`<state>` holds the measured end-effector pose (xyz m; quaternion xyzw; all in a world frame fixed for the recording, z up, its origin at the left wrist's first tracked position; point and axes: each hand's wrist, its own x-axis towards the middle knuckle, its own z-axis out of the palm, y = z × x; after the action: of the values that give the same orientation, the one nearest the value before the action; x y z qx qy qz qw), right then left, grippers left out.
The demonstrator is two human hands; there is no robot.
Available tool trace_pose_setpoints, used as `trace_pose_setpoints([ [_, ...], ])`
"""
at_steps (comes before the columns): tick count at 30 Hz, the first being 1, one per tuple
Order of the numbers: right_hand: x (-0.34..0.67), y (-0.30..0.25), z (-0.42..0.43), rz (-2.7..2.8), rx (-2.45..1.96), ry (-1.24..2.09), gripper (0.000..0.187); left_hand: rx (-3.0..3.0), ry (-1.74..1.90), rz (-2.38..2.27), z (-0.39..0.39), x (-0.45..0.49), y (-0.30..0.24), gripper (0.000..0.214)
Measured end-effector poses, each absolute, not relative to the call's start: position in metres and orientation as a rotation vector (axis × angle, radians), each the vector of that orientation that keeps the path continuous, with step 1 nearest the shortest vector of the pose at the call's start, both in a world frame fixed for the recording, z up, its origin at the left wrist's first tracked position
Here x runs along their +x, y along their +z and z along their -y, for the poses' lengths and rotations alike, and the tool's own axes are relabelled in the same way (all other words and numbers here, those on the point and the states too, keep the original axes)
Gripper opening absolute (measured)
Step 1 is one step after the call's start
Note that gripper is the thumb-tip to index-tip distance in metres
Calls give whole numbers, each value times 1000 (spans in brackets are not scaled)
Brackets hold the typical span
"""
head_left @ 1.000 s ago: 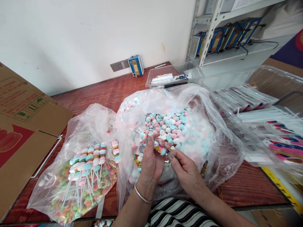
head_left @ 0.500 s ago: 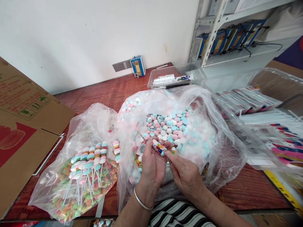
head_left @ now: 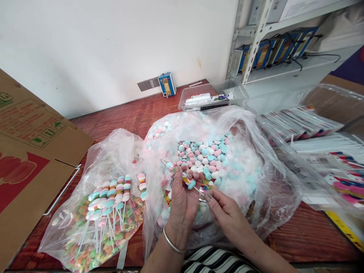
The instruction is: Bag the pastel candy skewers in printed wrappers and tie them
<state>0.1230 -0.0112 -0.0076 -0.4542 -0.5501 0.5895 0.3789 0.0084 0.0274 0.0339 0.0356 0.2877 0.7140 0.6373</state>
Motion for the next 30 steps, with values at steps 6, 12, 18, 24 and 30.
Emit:
trace_pose_setpoints([
  [6,115,-6,7,1208,-1010,1739,37,229,1492,-732,-17,20,28,27],
  [12,129,-5,5,1762,-1132,1030,25,232,1559,-711,-30,3,30,29],
  [18,128,-13,15,2040,-1051,540,17,254,1679,-704,-51,-16,46,21],
  [24,124,-9,8,2021,-1105,472,21,184,1604,-689,-38,13,35,27],
  [30,132,-4,16,2059,-1069,585,20,211,1674,-679,-55,-19,54,20],
])
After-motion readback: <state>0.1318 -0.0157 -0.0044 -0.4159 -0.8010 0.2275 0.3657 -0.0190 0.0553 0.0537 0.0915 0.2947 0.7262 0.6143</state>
